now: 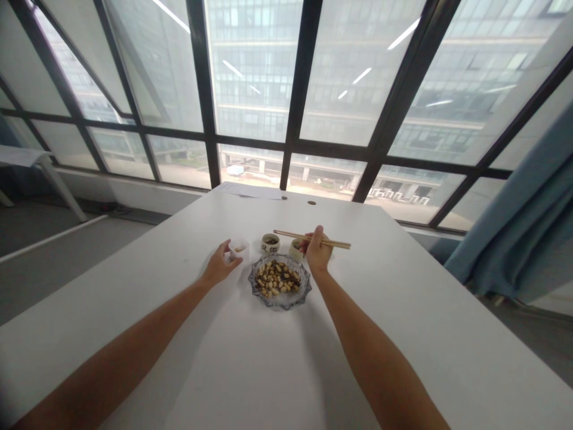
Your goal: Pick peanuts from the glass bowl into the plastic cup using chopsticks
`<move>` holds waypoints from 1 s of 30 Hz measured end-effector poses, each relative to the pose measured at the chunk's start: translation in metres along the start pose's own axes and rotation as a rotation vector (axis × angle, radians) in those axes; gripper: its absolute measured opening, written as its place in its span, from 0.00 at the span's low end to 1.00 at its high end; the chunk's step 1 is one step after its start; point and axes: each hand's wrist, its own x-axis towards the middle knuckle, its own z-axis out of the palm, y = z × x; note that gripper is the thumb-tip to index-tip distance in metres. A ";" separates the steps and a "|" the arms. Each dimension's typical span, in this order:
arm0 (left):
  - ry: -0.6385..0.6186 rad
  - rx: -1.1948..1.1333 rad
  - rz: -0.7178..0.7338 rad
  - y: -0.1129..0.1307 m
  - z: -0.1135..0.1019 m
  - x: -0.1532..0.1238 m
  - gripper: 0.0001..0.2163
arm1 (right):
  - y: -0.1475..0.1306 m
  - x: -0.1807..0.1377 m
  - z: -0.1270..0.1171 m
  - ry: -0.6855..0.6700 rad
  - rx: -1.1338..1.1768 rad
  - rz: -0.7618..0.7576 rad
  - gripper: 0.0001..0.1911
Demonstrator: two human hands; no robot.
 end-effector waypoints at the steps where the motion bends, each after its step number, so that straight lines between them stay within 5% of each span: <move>1: -0.001 0.000 0.001 -0.001 0.001 0.000 0.34 | 0.001 0.002 0.007 -0.059 -0.040 -0.012 0.33; 6: 0.018 0.010 0.030 -0.002 0.003 0.000 0.33 | -0.002 -0.001 0.014 -0.216 -0.135 -0.051 0.31; 11: 0.211 0.050 0.286 0.022 -0.010 -0.006 0.18 | -0.027 -0.017 -0.020 -0.273 -0.150 -0.057 0.32; 14: 0.061 -0.004 0.395 0.044 -0.012 -0.016 0.08 | -0.036 -0.028 -0.044 -0.322 -0.208 -0.046 0.32; 18: -0.195 -0.093 0.282 0.061 -0.001 -0.032 0.09 | -0.031 -0.037 -0.064 -0.423 -0.318 -0.098 0.29; 25: -0.340 -0.208 0.076 0.057 0.012 -0.036 0.14 | -0.016 -0.037 -0.062 -0.562 -0.439 -0.187 0.27; 30: -0.383 -0.218 0.071 0.054 0.011 -0.034 0.16 | -0.017 -0.037 -0.067 -0.469 -0.370 -0.152 0.27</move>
